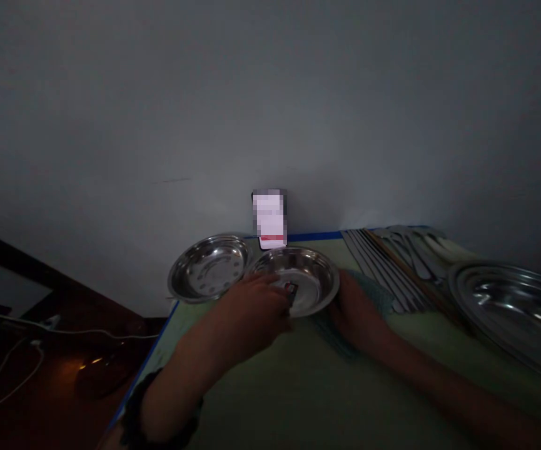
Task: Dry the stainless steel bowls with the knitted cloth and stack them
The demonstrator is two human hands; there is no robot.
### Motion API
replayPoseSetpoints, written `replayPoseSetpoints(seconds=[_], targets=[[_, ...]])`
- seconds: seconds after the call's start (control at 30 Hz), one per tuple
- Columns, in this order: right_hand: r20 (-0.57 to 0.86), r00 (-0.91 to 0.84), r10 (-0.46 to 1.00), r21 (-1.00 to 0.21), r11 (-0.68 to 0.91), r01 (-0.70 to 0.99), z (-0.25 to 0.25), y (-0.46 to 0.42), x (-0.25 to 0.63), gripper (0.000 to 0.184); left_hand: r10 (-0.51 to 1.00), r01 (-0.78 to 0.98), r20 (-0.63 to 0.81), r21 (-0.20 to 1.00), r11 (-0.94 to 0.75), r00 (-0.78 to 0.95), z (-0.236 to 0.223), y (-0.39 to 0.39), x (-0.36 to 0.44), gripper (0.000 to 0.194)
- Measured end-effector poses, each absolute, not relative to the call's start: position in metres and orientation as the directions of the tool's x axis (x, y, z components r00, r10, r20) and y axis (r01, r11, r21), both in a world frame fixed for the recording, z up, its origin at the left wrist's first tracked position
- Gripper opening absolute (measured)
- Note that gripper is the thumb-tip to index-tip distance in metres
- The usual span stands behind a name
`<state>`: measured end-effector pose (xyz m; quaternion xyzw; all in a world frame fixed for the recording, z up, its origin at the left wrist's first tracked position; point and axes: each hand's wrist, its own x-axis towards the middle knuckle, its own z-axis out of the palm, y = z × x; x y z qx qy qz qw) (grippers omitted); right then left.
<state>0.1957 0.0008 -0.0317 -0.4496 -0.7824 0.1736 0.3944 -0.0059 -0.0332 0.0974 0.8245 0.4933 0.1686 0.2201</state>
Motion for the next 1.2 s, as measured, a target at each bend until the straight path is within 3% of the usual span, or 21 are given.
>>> replayPoseSetpoints(seconds=[0.13, 0.3, 0.4, 0.53, 0.67, 0.8, 0.87, 0.93, 1.07, 1.13, 1.2], targets=[[0.446, -0.286, 0.848, -0.613, 0.522, 0.593, -0.028, -0.008, 0.202, 0.044, 0.789, 0.680, 0.019, 0.493, -0.542, 0.615, 0.107, -0.032, -0.006, 0.018], [0.415, -0.330, 0.848, -0.556, 0.523, 0.646, -0.027, -0.008, 0.203, 0.030, 0.793, 0.658, -0.076, 0.608, -0.443, 0.604, 0.115, -0.029, 0.002, 0.018], [0.398, -0.345, 0.850, -0.527, 0.520, 0.672, -0.027, -0.007, 0.202, 0.027, 0.788, 0.658, -0.101, 0.619, -0.428, 0.608, 0.116, -0.032, 0.007, 0.031], [0.384, -0.343, 0.857, -0.516, 0.508, 0.690, -0.027, -0.007, 0.202, 0.025, 0.776, 0.673, 0.024, 0.481, -0.561, 0.630, 0.118, -0.031, 0.007, 0.022], [0.390, -0.329, 0.860, -0.529, 0.502, 0.684, -0.026, -0.008, 0.202, 0.031, 0.777, 0.694, -0.001, 0.451, -0.562, 0.630, 0.114, -0.020, 0.000, 0.018], [0.409, -0.336, 0.849, -0.519, 0.519, 0.679, -0.026, -0.008, 0.201, 0.035, 0.861, 0.837, 0.107, 0.205, -0.508, 0.497, 0.099, -0.003, -0.008, 0.038], [0.409, -0.343, 0.846, -0.504, 0.522, 0.688, -0.026, -0.008, 0.201, 0.031, 0.855, 0.845, 0.204, 0.161, -0.510, 0.477, 0.089, 0.004, -0.010, 0.030], [0.406, -0.355, 0.842, -0.490, 0.528, 0.694, -0.027, -0.008, 0.202, 0.026, 0.836, 0.795, 0.227, 0.263, -0.547, 0.500, 0.083, 0.005, -0.008, 0.022], [0.396, -0.367, 0.842, -0.483, 0.531, 0.696, -0.028, -0.007, 0.202, 0.024, 0.763, 0.617, 0.122, 0.514, -0.596, 0.635, 0.089, -0.008, 0.003, 0.017], [0.389, -0.369, 0.844, -0.487, 0.528, 0.696, -0.028, -0.007, 0.203, 0.024, 0.724, 0.576, 0.124, 0.522, -0.629, 0.678, 0.094, -0.014, 0.010, 0.018], [0.388, -0.372, 0.843, -0.490, 0.531, 0.692, -0.028, -0.008, 0.202, 0.024, 0.719, 0.603, 0.130, 0.455, -0.655, 0.683, 0.094, -0.016, 0.015, 0.021]])
